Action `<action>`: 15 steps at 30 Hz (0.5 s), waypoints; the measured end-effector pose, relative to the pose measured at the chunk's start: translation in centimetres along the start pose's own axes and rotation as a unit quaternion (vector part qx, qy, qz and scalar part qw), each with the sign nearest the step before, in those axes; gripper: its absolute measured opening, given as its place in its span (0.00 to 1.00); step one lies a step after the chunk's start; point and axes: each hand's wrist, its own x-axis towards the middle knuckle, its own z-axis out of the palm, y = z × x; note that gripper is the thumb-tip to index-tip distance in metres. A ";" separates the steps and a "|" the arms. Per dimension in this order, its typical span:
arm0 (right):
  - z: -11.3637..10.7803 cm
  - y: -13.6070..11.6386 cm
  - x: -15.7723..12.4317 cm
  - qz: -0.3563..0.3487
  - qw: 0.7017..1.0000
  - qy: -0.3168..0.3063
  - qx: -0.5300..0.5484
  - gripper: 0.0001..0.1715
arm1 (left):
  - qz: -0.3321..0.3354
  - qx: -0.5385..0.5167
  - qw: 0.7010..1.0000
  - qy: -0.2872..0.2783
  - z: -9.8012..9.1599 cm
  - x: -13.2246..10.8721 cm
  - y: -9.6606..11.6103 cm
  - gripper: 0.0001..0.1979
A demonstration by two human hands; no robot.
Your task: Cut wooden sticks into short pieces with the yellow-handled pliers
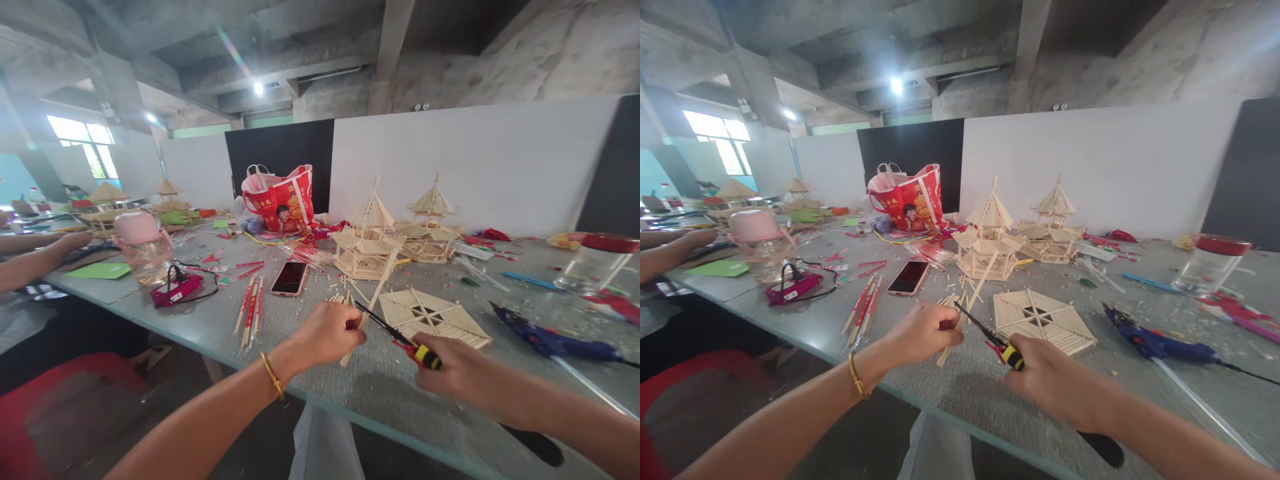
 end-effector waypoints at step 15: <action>0.9 -0.7 0.6 0.128 0.968 -0.164 0.139 0.06 | -0.052 0.003 0.993 -0.102 -0.6 -0.2 -0.3 0.12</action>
